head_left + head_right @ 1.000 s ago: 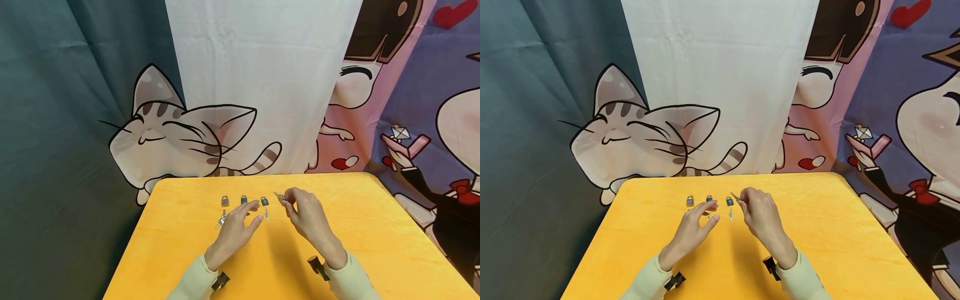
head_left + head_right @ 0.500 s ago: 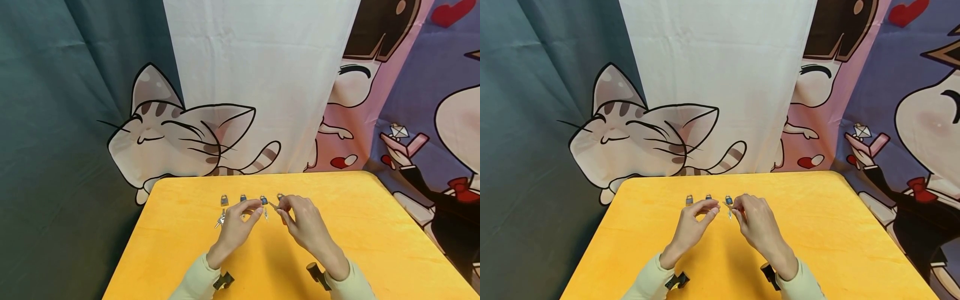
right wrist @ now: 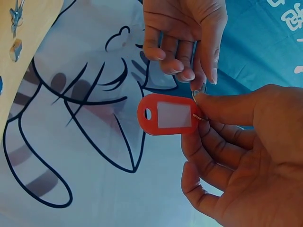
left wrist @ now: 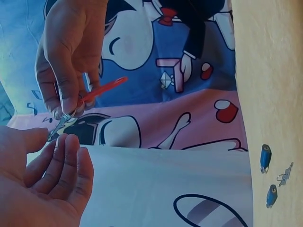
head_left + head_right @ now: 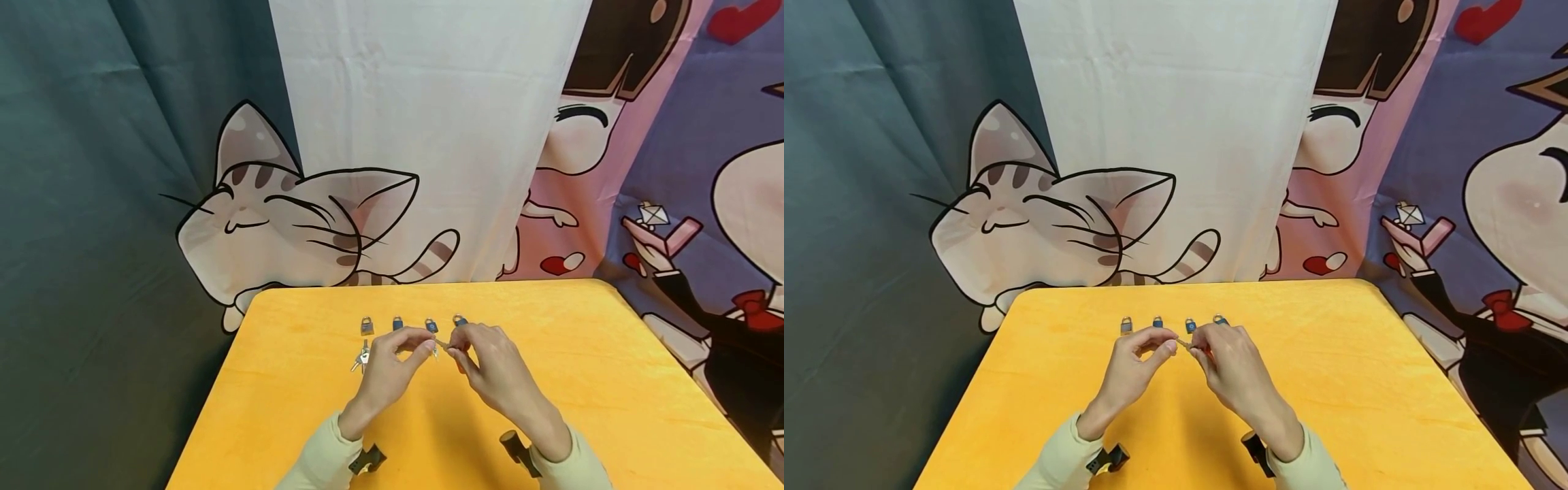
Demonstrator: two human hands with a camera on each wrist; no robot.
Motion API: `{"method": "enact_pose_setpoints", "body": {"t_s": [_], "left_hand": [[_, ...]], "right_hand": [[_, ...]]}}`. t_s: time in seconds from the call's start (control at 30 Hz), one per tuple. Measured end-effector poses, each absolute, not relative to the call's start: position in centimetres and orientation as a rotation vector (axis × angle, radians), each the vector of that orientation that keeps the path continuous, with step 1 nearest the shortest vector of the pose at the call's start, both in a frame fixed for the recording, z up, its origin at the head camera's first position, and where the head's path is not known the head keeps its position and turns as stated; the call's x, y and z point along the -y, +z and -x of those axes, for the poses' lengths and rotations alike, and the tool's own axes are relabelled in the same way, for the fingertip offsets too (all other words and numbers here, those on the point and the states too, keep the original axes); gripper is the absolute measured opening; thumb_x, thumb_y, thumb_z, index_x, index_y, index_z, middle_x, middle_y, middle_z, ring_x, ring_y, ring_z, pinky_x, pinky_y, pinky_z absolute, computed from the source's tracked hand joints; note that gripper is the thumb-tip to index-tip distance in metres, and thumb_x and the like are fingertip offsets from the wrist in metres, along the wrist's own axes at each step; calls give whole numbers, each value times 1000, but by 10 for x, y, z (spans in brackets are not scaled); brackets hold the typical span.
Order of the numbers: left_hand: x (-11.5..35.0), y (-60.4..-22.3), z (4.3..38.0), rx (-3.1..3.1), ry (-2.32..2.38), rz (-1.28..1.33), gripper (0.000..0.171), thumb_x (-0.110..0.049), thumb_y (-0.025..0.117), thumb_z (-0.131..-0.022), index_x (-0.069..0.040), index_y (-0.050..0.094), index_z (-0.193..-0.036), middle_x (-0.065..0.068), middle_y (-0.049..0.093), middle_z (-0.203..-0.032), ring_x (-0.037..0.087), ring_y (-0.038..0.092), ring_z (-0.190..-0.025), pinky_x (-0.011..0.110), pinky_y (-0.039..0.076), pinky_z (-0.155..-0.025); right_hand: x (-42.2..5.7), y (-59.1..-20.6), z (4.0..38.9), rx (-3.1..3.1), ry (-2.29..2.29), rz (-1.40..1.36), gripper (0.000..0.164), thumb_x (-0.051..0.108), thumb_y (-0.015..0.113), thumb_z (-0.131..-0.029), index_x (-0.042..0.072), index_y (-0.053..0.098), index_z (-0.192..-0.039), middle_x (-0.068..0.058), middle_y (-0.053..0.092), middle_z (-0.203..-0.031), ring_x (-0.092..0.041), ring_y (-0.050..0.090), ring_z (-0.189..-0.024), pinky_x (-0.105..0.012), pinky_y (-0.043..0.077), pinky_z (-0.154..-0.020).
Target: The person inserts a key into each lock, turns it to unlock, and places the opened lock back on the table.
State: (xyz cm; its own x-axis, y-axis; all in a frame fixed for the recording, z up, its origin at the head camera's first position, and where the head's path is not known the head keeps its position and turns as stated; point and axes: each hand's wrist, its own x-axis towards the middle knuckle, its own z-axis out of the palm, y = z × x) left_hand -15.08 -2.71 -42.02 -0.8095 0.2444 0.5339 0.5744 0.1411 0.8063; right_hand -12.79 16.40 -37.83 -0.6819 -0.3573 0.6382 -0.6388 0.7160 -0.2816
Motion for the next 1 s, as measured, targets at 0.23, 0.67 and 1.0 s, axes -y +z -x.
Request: {"method": "enact_pose_setpoints", "body": {"t_s": [0.23, 0.67, 1.0], "left_hand": [[27, -420, 149, 2118, -1753, 815, 15, -16, 64, -96, -6, 73, -102, 8, 75, -90, 14, 71, -80, 31, 60, -77], [26, -415, 148, 2113, -1706, 795, 9, -12, 65, -94, -7, 72, -97, 8, 74, -88, 16, 71, -81, 28, 59, -79], [27, -417, 148, 2101, -1696, 849, 14, -17, 64, -96, -7, 72, -99, 6, 74, -90, 15, 72, -80, 29, 60, -79]], "right_hand": [[-163, -379, 127, 2386, 673, -768, 27, 6, 81, -78, 19, 57, -83, 19, 48, -64, 4, 41, -63, -23, 40, -66], [-166, -378, 127, 2402, 736, -748, 19, 20, 78, -85, 18, 62, -94, 11, 61, -83, -4, 56, -78, -30, 50, -72], [-164, -393, 131, 2554, 905, -807, 8, 24, 69, -93, 23, 69, -101, 20, 66, -86, -2, 62, -83, -32, 54, -78]]}}
